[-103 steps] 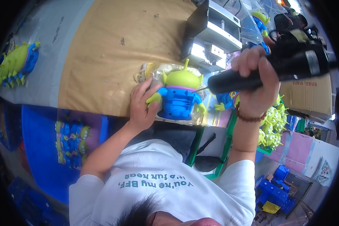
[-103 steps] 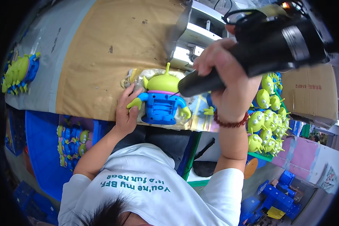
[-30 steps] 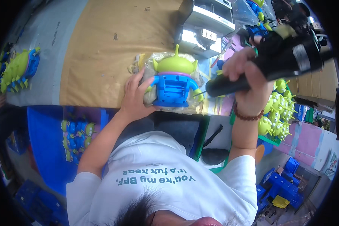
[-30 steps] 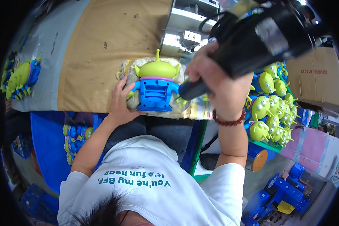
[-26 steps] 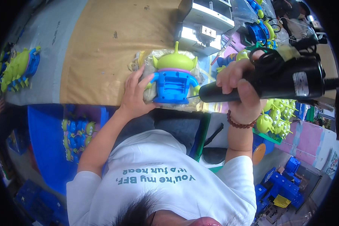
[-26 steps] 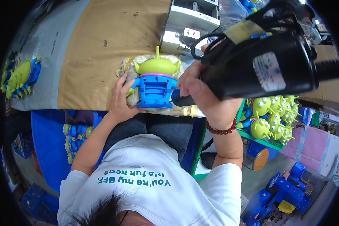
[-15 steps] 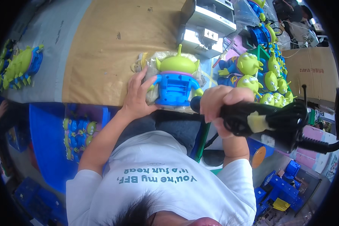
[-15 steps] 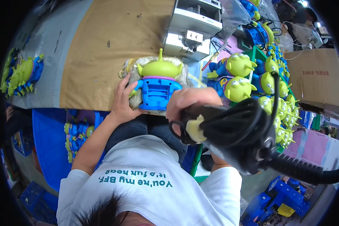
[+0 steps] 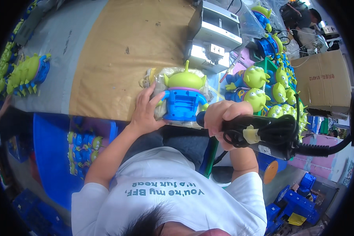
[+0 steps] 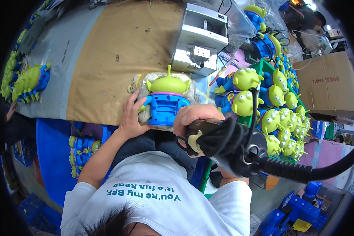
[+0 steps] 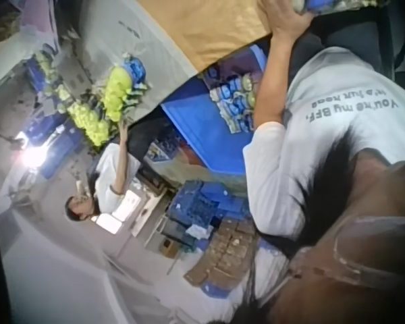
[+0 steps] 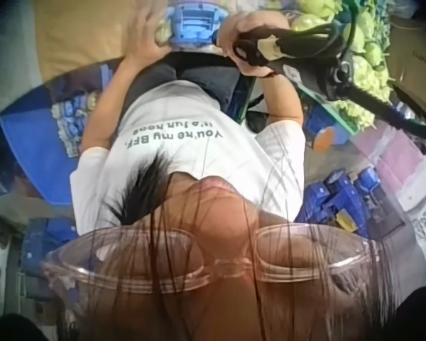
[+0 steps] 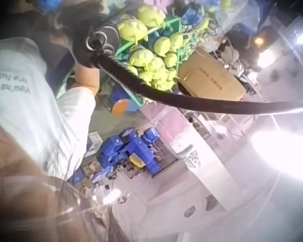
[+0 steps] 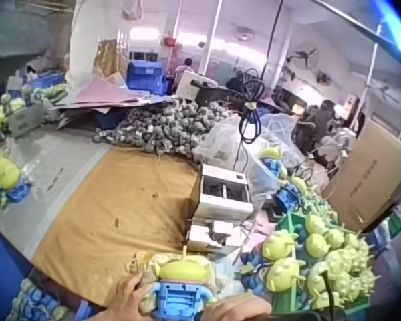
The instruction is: Cleaning toy alien figures with an air blower nozzle and placing them in a blue plastic bin.
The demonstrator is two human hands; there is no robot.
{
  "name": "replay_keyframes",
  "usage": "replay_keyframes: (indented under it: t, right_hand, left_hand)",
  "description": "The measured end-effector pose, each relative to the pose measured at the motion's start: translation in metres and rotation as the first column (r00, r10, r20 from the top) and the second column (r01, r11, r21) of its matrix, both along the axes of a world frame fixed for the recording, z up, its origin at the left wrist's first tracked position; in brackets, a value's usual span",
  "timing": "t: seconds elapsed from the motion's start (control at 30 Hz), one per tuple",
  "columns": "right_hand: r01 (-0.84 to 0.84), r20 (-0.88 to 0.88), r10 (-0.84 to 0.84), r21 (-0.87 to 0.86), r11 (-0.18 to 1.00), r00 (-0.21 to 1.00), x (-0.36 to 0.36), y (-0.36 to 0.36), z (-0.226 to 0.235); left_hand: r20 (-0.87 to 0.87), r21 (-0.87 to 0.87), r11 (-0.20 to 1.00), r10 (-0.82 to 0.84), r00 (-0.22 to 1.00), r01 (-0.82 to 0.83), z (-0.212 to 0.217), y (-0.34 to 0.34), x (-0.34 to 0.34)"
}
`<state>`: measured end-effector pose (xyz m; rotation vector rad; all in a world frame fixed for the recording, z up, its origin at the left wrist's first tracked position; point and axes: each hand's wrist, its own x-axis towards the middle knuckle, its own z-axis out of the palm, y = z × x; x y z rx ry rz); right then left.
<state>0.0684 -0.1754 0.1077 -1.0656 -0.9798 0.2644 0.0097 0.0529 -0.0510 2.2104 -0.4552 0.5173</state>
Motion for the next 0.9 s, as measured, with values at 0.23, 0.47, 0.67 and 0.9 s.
replay_keyframes:
  t: [0.23, 0.47, 0.67, 0.9]
  right_hand:
    - [-0.037, -0.001, 0.037, -0.102, 0.994, 0.999, 0.013, -0.002, 0.010]
    - [0.504, -0.129, -0.508, -0.062, 0.861, 0.852, 0.087, 0.001, 0.056]
    - [0.666, -0.064, -0.671, -0.084, 0.741, 0.738, 0.172, 0.007, 0.032]
    - [0.553, -0.221, -0.591, -0.213, 0.805, 0.776, 0.131, 0.012, 0.046]
  left_hand:
    - [-0.013, -0.001, 1.000, 0.003, 1.000, -0.003, 0.001, 0.000, 0.000]
    - [-0.032, 0.004, 1.000, 0.010, 0.999, -0.010, 0.005, 0.000, -0.001]
    - [-0.025, -0.020, 1.000, -0.005, 1.000, 0.005, 0.004, 0.000, 0.002]
    - [-0.037, -0.027, 1.000, 0.002, 0.999, -0.003, 0.004, 0.002, 0.001]
